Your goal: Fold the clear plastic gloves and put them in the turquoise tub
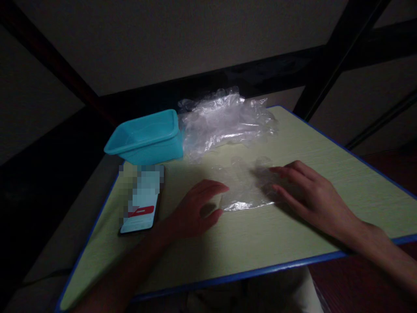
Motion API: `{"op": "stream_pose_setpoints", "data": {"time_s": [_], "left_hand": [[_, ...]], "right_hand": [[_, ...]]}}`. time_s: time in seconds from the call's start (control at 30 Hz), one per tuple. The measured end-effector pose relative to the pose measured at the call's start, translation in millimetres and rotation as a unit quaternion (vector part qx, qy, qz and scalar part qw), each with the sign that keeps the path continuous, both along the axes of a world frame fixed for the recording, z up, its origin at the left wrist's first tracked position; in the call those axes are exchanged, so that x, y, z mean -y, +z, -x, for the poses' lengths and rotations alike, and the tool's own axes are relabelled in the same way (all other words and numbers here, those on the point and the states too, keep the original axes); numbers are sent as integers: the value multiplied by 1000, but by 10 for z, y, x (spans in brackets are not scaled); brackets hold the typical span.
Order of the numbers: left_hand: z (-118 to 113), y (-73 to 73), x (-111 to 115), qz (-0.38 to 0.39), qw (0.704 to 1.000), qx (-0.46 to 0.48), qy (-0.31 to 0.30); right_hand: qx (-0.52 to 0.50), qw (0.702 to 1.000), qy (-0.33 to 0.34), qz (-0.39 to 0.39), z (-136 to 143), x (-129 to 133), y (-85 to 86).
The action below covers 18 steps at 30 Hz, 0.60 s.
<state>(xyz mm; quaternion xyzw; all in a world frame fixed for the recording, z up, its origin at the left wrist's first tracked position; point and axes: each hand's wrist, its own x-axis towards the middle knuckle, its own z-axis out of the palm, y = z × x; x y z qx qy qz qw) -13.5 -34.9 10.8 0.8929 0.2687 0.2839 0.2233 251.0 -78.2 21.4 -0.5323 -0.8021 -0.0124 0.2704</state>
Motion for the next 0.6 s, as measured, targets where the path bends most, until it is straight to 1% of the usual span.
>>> {"op": "stream_pose_setpoints", "data": {"time_s": [0.1, 0.17, 0.2, 0.37, 0.6], "left_hand": [[1, -33, 16, -53, 994, -80, -47], [-1, -49, 16, -55, 990, -114, -59], [0, -53, 14, -52, 989, -123, -59], [20, -35, -7, -43, 990, -126, -52], [58, -34, -26, -39, 991, -100, -74]], "right_hand": [[81, 989, 122, 11, 130, 183, -15], [127, 976, 177, 20, 222, 276, -46], [140, 971, 192, 32, 262, 305, -62], [143, 961, 221, 86, 380, 302, -109], [122, 956, 237, 121, 470, 243, -121]]}}
